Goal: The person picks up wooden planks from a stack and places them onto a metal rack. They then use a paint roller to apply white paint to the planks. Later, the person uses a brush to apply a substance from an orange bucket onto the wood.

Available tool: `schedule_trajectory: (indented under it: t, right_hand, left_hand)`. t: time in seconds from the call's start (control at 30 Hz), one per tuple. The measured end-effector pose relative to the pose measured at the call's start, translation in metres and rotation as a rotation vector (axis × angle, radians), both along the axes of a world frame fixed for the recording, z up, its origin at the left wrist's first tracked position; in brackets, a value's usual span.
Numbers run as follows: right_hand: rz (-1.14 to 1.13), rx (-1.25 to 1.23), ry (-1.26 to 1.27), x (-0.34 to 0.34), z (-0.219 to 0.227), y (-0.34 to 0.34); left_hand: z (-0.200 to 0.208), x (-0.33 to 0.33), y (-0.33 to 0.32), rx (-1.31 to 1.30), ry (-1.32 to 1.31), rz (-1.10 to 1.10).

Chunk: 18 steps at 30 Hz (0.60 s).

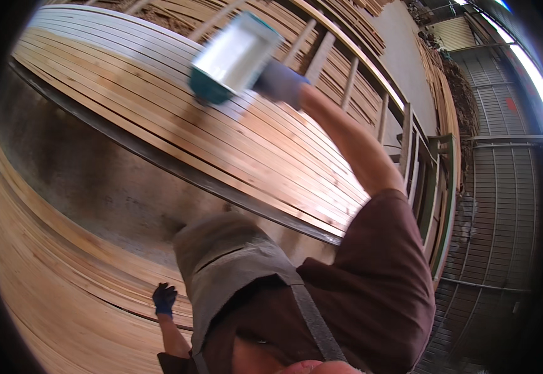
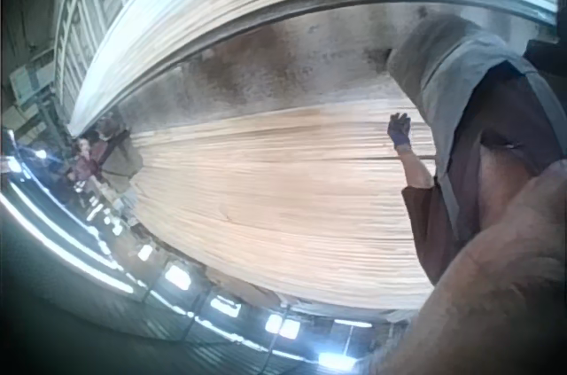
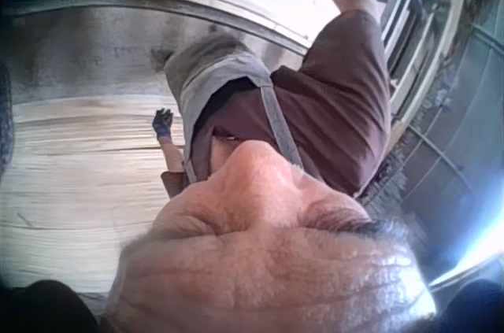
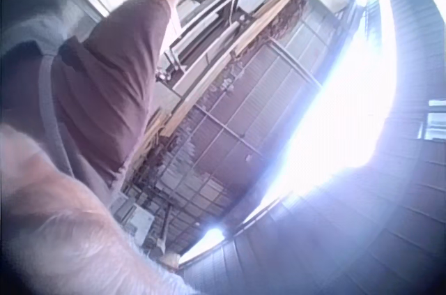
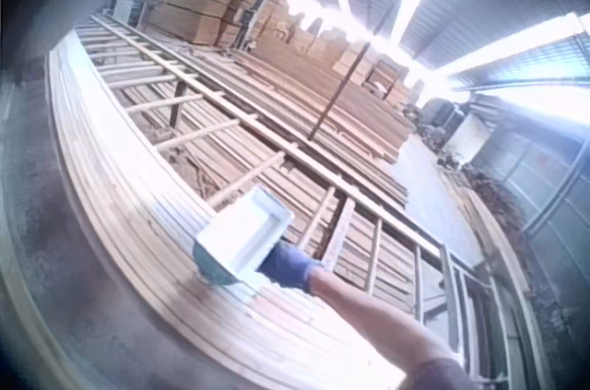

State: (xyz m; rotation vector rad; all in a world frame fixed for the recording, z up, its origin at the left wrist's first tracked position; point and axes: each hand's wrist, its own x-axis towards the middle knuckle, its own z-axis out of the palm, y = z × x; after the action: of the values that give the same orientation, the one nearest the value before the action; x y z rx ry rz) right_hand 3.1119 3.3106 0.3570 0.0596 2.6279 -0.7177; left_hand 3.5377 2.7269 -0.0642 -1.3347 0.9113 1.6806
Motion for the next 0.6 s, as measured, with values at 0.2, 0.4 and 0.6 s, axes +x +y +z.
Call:
schedule_trajectory:
  t: [0.2,0.4,0.6]
  right_hand:
    - [0.032,-0.066,0.073,0.068,-0.036,0.062]
    - [0.110,-0.141,0.059,0.291,-0.060,0.223]
    - [-0.275,-0.233,-0.037,0.556,-0.032,0.373]
  left_hand:
    - [-0.001,0.060,0.057,-0.230,0.181,0.173]
    - [0.039,0.124,0.205,-0.129,0.176,-0.211]
    - [0.032,0.173,0.223,-0.090,0.171,-0.206]
